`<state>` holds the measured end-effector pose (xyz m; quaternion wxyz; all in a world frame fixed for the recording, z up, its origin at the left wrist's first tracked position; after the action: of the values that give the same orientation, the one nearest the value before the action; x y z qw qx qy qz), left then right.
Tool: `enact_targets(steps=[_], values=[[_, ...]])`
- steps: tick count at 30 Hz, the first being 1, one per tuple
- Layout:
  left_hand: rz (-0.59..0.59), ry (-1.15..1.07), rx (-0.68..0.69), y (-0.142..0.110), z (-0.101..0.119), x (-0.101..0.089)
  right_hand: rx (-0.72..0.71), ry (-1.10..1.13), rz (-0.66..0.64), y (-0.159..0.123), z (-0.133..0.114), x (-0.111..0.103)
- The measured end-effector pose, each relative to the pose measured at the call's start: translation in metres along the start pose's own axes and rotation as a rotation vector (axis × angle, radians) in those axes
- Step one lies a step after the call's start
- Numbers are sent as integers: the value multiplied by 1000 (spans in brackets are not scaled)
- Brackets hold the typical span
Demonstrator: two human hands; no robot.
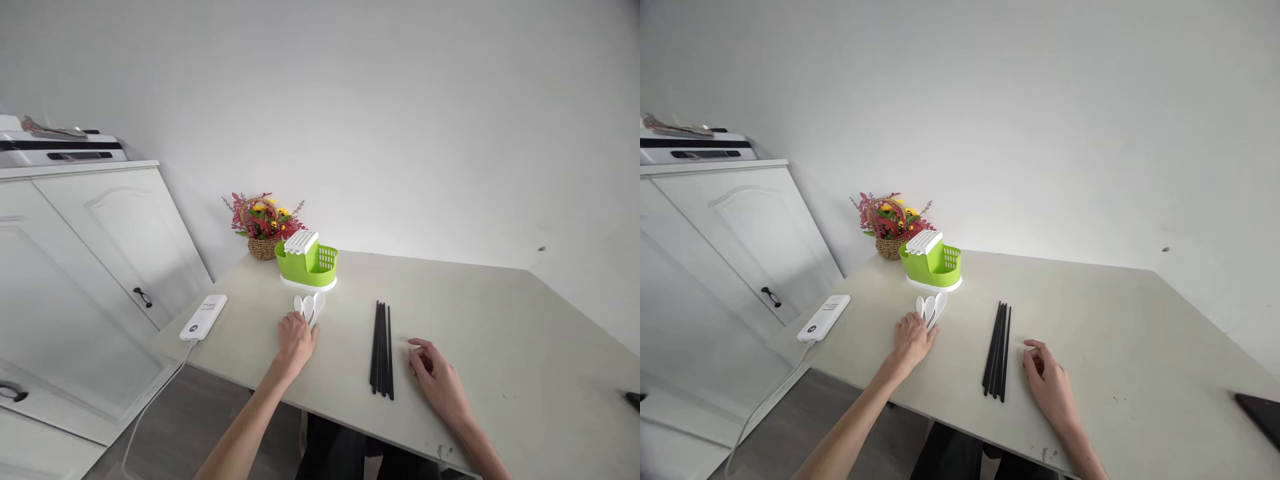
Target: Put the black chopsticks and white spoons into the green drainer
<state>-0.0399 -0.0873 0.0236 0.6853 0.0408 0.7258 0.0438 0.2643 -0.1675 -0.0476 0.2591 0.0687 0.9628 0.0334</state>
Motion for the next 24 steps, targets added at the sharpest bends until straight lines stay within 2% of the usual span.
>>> enact_targets(steps=[12, 19, 21, 24], values=[[-72, 158, 128, -4, 3, 2, -9, 7, 15, 0, -3, -1], [-34, -3, 202, -8, -3, 7, 7, -1, 26, -2, -6, -3], [-7, -86, 244, -14, 7, 4, 7, 11, 6, -1, -17, -1], [32, -232, 350, -28, 39, -4, -31, 76, -50, 7, -49, 4]])
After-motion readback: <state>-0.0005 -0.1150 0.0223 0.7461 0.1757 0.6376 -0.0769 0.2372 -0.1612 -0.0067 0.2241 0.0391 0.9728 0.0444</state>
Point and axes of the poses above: each hand's wrist, its own y-axis towards the middle knuckle, its own x-axis out of the palm, z = x × y, the point moved 2 cm from there along y, towards the middle knuckle, and after that the axes turned 5 degrees about -z, right-handed, at the moved point
